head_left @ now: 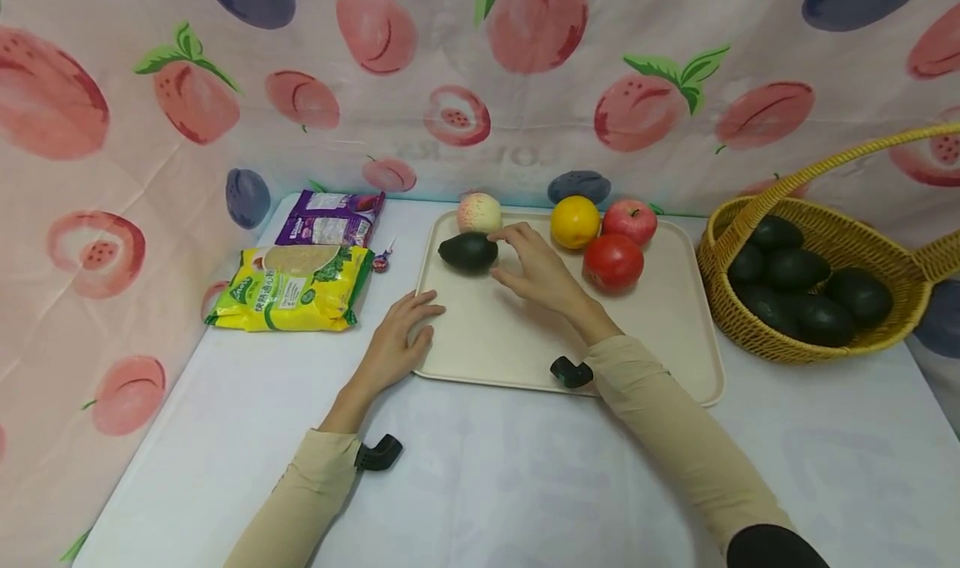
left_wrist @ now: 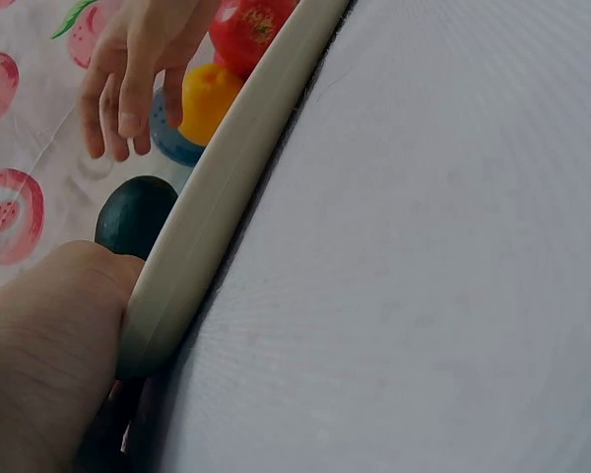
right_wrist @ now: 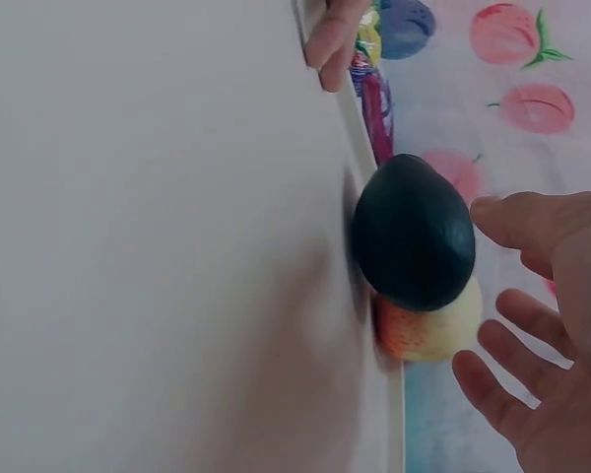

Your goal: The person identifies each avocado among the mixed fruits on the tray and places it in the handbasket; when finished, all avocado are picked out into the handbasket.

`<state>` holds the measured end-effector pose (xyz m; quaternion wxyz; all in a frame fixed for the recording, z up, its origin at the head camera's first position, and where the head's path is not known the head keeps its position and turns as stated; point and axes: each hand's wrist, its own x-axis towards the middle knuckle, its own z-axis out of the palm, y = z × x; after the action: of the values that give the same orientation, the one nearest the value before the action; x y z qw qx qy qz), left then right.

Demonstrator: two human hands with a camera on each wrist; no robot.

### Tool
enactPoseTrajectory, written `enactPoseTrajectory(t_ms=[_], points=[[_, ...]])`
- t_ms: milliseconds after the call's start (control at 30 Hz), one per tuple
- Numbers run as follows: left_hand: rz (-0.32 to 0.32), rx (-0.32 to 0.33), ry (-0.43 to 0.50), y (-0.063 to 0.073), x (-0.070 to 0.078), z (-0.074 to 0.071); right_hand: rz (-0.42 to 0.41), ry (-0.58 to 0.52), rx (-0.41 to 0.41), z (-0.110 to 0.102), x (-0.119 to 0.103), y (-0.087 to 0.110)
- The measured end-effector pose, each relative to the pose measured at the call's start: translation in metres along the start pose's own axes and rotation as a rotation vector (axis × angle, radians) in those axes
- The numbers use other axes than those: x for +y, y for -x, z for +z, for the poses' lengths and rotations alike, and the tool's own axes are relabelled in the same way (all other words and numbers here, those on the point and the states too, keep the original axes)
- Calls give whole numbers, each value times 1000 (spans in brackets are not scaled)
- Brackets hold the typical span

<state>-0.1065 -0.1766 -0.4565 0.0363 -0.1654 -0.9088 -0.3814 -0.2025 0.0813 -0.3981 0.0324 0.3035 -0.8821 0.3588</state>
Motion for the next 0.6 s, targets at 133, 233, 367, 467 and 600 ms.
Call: enactPoseTrajectory(t_ms=[133,233,367,467,600], points=[[-11,-8,-3,0,-1,0,19,104,-13,8,-3,-8],[-13,-11,-3,0,-1,0,19,165,-21,14,-5,-12],[1,-6,-5,0,0,0,19,211,-33,21,-5,-16],[10,-2,-5,0,0,0,26,233,-36,25,-5,-18],[12,1,-11,-1,-2,0,29,248,-15,28,-5,-21]])
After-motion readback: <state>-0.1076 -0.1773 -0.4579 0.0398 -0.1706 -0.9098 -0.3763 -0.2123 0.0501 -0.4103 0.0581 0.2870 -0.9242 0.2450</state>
